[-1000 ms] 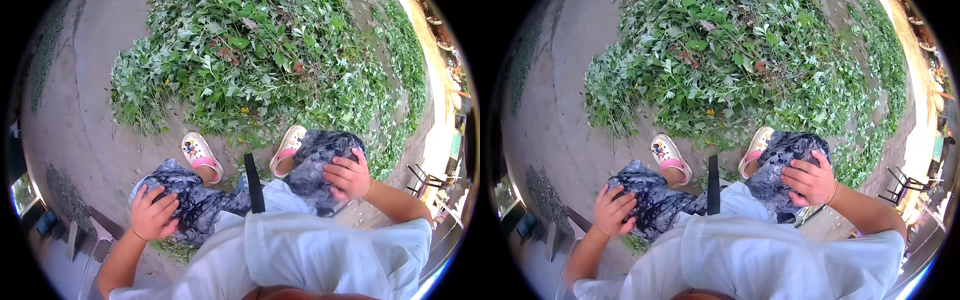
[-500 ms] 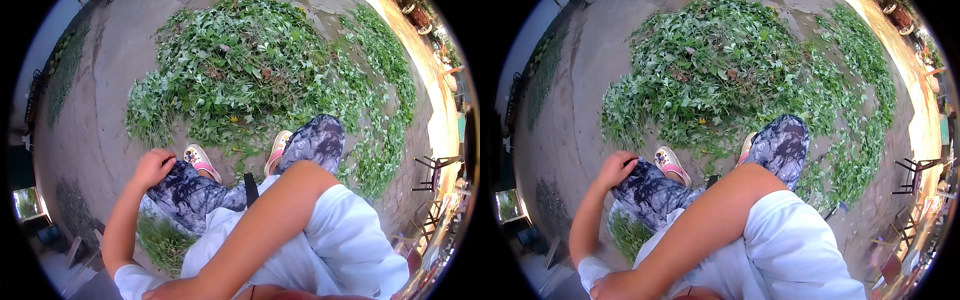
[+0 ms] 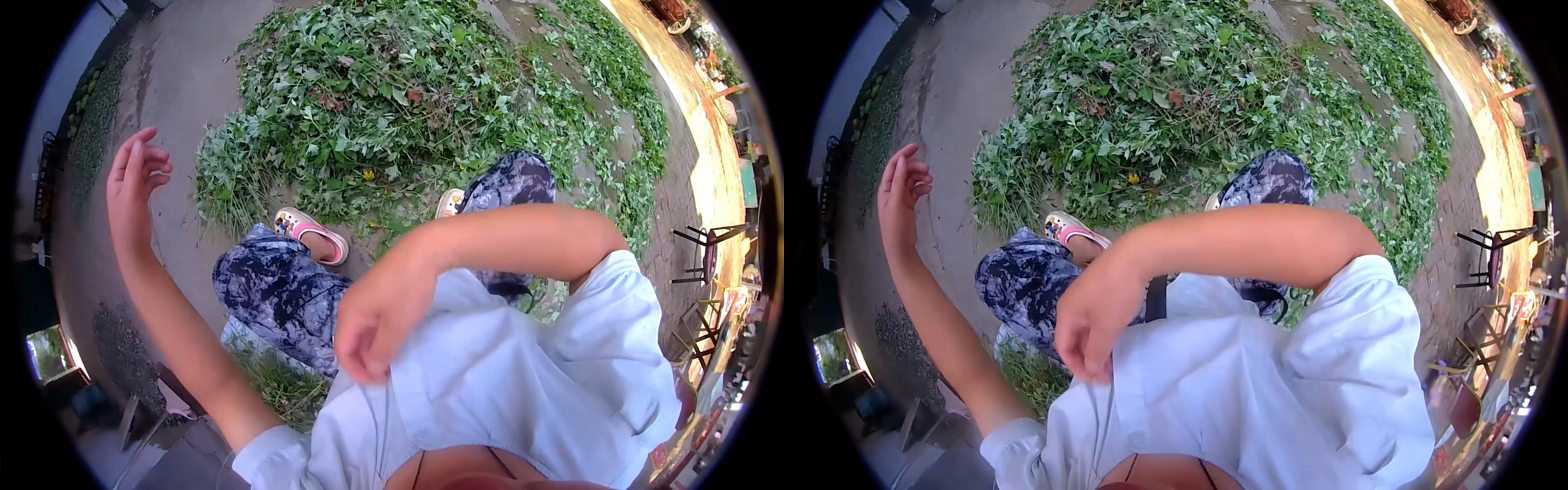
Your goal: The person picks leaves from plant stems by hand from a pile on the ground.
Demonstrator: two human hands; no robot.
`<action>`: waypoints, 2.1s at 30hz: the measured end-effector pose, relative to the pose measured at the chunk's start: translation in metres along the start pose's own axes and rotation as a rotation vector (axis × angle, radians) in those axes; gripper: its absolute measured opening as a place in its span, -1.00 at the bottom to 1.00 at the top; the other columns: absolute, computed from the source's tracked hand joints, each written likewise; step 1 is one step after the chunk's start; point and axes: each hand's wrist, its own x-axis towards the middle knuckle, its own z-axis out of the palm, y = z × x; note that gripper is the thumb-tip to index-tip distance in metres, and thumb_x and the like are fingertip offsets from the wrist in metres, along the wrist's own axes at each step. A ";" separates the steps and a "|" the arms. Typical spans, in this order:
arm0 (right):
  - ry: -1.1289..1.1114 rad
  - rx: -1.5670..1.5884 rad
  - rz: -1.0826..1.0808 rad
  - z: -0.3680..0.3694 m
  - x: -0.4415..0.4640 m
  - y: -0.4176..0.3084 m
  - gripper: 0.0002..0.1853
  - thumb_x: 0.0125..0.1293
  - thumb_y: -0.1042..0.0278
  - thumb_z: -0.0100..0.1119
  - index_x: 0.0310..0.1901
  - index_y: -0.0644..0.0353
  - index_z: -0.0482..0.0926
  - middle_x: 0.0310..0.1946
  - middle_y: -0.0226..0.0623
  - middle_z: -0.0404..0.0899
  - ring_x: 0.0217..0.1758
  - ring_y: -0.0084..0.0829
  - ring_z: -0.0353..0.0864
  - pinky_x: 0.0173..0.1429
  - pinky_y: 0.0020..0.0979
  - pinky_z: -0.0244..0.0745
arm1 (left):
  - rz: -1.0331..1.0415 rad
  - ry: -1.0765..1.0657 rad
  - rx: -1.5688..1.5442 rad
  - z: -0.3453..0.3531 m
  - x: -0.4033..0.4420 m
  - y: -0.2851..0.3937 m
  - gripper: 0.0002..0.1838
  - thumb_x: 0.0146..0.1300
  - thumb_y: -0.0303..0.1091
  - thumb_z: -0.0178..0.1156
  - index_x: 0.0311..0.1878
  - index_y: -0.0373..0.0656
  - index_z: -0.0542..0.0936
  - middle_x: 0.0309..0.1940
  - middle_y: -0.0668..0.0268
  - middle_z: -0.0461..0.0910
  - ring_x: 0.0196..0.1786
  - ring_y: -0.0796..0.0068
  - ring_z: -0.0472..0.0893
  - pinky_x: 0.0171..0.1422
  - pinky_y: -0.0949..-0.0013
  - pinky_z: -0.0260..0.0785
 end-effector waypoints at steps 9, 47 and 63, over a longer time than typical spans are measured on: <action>0.783 -0.999 1.646 -0.150 -0.200 0.060 -0.76 -0.04 0.38 0.11 -0.27 0.09 0.60 -0.30 -0.27 0.59 -0.19 -0.32 0.57 -0.12 -0.32 0.44 | 0.145 -0.250 0.068 0.109 0.010 -0.007 -0.70 0.19 -0.20 0.07 -0.25 -0.30 0.53 -0.60 0.43 0.47 -0.52 0.69 0.39 -0.45 0.58 0.23; 1.598 -0.322 0.299 -0.186 -0.053 0.256 -0.83 0.11 0.33 0.07 -0.32 0.25 0.45 -0.45 -0.14 0.52 -0.43 -0.17 0.51 -0.30 -0.30 0.42 | -0.379 -0.666 0.276 0.127 0.031 -0.137 -0.69 0.26 -0.45 -0.16 0.05 -0.33 0.31 -0.47 0.27 0.51 -0.36 0.51 0.52 -0.20 0.48 0.35; 1.078 -0.950 1.357 -0.231 -0.081 0.370 -0.71 0.08 0.35 -0.03 -0.12 0.07 0.49 -0.12 -0.29 0.41 -0.08 -0.31 0.43 -0.06 -0.25 0.24 | -0.346 0.072 0.037 0.091 0.047 -0.119 -0.73 0.31 -0.29 -0.13 -0.07 -0.25 0.43 -0.66 0.60 0.12 -0.60 0.83 0.09 -0.55 0.67 -0.06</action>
